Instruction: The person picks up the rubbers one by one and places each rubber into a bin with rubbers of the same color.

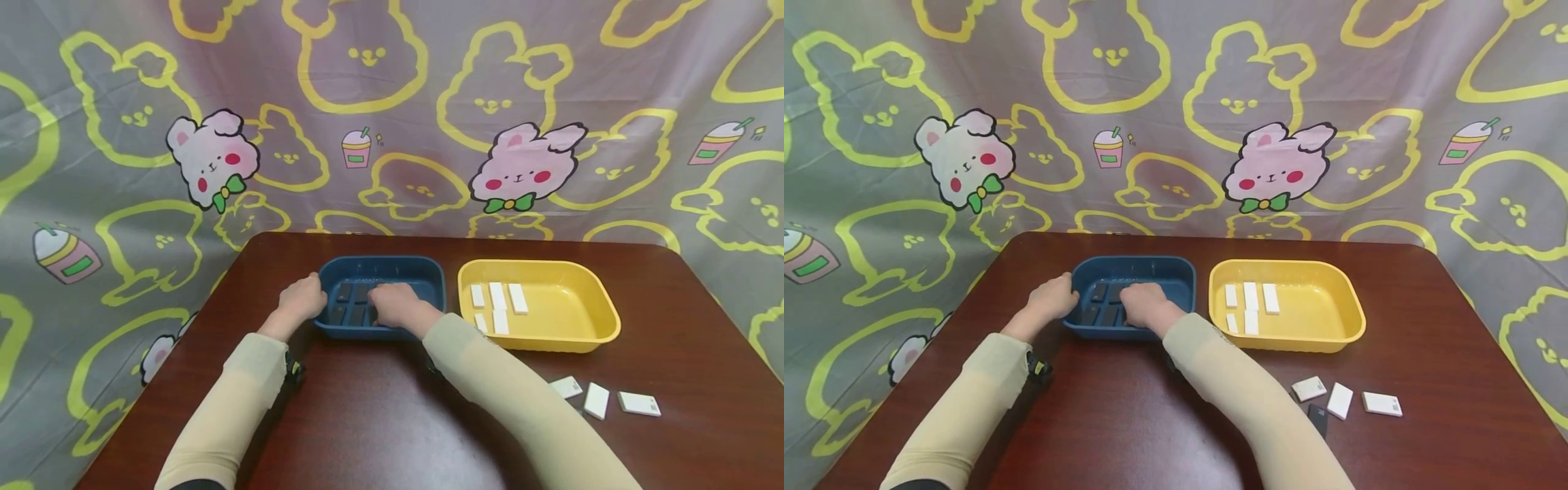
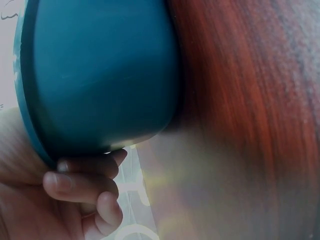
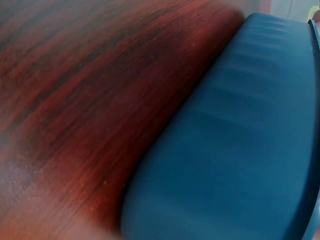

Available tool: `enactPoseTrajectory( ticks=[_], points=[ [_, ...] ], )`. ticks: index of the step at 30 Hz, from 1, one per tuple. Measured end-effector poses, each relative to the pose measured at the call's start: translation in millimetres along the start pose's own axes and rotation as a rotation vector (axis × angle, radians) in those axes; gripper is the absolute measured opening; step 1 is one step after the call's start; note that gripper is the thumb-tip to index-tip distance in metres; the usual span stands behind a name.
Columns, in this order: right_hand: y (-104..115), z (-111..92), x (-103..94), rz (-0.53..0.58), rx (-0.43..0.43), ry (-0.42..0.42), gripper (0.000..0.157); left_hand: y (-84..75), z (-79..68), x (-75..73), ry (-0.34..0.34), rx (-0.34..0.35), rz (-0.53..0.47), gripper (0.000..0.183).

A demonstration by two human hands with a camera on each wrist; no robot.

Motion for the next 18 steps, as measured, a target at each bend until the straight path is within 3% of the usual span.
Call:
enactPoseTrajectory(
  ticks=[8, 18],
  points=[
    [-3.1, -7.1, -10.1, -0.022, -0.025, -0.018, 0.035, -0.5, 0.3, 2.2, -0.006, 0.006, -0.001, 0.045],
    [-14.9, -21.9, -37.1, -0.008, -0.018, -0.063, 0.036, 0.0, 1.7, 2.8, 0.007, 0.01, 0.012, 0.049]
  ],
)
Point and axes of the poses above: each hand's wrist, its own z-axis towards the middle knuckle, its own x-axis out of the palm, y = z × x, the point moved 6 cm from there along z, towards the middle knuckle, and after that the axes turned 14 degrees about -y, right-handed, at the moved point
